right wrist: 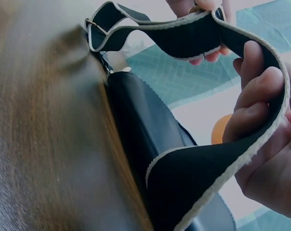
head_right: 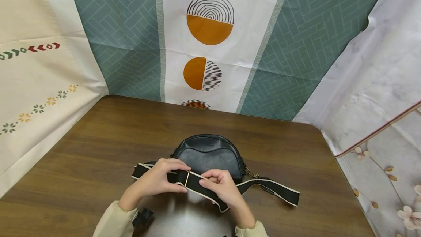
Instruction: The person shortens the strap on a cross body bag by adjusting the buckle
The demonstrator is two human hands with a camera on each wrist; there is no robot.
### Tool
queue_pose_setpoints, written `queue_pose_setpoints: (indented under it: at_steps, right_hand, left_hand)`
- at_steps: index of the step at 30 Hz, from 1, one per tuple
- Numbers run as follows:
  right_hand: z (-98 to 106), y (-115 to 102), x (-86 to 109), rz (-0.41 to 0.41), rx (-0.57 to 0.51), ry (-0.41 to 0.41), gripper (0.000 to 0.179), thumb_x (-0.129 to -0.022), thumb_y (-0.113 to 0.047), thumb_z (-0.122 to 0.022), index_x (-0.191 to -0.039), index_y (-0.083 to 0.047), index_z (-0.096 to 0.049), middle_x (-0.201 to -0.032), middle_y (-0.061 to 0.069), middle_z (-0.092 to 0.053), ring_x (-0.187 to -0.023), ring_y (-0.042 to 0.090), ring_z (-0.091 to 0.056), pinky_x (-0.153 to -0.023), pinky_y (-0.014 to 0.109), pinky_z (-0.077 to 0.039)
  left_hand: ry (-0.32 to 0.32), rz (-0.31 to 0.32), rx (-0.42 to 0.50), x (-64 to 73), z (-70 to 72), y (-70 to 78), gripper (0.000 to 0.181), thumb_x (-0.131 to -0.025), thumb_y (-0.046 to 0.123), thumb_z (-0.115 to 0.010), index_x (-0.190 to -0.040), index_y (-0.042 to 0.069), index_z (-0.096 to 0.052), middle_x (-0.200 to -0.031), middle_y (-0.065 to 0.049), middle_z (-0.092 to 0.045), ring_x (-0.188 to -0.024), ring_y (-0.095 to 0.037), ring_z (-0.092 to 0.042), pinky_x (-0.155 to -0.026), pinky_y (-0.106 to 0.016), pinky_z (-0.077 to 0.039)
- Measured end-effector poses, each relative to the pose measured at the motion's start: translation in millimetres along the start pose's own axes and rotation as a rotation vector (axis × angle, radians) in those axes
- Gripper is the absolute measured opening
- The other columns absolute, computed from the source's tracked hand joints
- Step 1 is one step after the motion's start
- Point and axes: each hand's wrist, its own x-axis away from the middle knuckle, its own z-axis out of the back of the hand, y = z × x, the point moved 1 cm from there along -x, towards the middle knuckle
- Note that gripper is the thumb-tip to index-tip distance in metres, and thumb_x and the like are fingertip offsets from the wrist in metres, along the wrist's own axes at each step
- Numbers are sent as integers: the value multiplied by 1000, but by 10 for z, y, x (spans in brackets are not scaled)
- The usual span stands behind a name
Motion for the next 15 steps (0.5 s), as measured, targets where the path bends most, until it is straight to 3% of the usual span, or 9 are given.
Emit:
queue_pose_setpoints:
  at_steps: [15]
  right_hand:
    - [-83,40,-57,21,-52,60,25,-85,2,-53,-91,25,-48,-68,-3,-63,-45,3,-50,-34,17,-38]
  left_hand:
    - [-17,62,0,1,-13,19,38,-64,18,-79,-97,6,-64,-93,4,-60,-85,-6,-54,-76,-23,-43]
